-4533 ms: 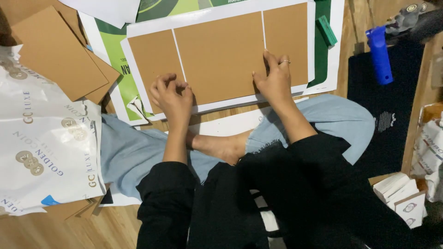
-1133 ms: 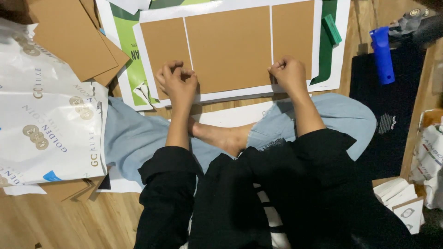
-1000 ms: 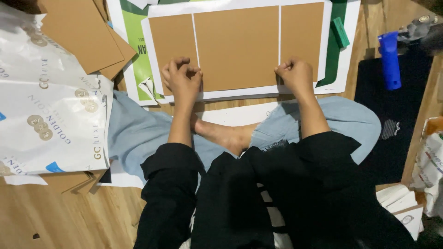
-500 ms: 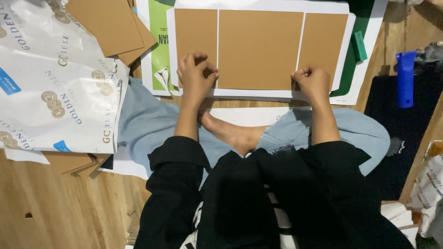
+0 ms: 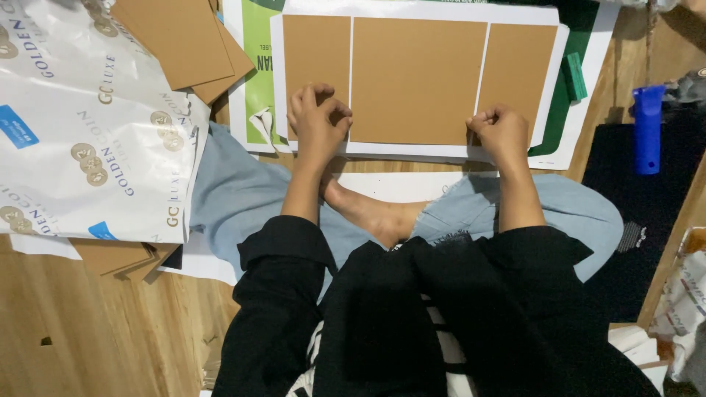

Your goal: The person sits on the floor and uses a blue roller to apply adhesive to a white sheet of paper. They then pick up brown cardboard pieces and press them onto the adhesive-covered surface, smoothing them down with their hands to secure the bond.

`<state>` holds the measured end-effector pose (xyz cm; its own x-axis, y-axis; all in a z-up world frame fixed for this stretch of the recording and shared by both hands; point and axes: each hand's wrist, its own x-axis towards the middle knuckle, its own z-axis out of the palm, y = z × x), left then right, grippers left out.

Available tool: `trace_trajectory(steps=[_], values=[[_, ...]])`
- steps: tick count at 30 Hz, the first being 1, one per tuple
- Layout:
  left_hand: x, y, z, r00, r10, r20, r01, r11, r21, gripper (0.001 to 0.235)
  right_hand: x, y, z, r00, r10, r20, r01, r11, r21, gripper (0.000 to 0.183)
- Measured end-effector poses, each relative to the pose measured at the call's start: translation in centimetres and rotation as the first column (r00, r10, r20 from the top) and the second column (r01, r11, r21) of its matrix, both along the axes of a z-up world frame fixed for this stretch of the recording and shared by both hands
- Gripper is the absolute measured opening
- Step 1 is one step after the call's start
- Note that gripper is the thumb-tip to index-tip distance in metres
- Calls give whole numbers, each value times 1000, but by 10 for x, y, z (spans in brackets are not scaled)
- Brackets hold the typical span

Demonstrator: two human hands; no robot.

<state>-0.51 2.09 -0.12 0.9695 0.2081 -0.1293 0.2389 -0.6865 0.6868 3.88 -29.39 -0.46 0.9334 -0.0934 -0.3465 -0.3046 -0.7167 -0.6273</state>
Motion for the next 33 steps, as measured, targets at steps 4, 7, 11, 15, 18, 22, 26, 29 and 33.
trace_trajectory(steps=[4,7,11,15,18,22,26,29,33], values=[[-1,0,-4,1000,6,1,-6,1000,0,16,1,-3,0,1000,11,-1,-11,999,32,14],[0,-1,-1,1000,7,3,-7,1000,-3,16,1,-4,-3,1000,7,-8,-6,999,50,16],[0,-2,2,1000,13,15,-13,1000,-17,15,0,-4,-2,1000,7,4,-7,998,55,16],[0,-3,4,1000,13,19,-13,1000,-21,16,1,0,5,1000,6,11,-7,998,57,11],[0,-3,5,1000,22,10,-22,999,-28,15,1,1,5,1000,10,16,-11,999,47,10],[0,-4,9,1000,25,19,-24,999,-38,16,2,-3,-1,1000,22,-4,-21,999,45,13],[-1,-4,9,1000,21,21,-20,999,-35,16,1,-1,5,1000,6,2,-6,998,58,10],[-1,-4,10,999,22,24,-21,999,-24,16,2,-2,2,1000,26,-5,-26,999,44,13],[-1,-5,11,999,24,24,-24,1000,-16,16,1,-2,2,1000,23,-2,-23,999,42,13]])
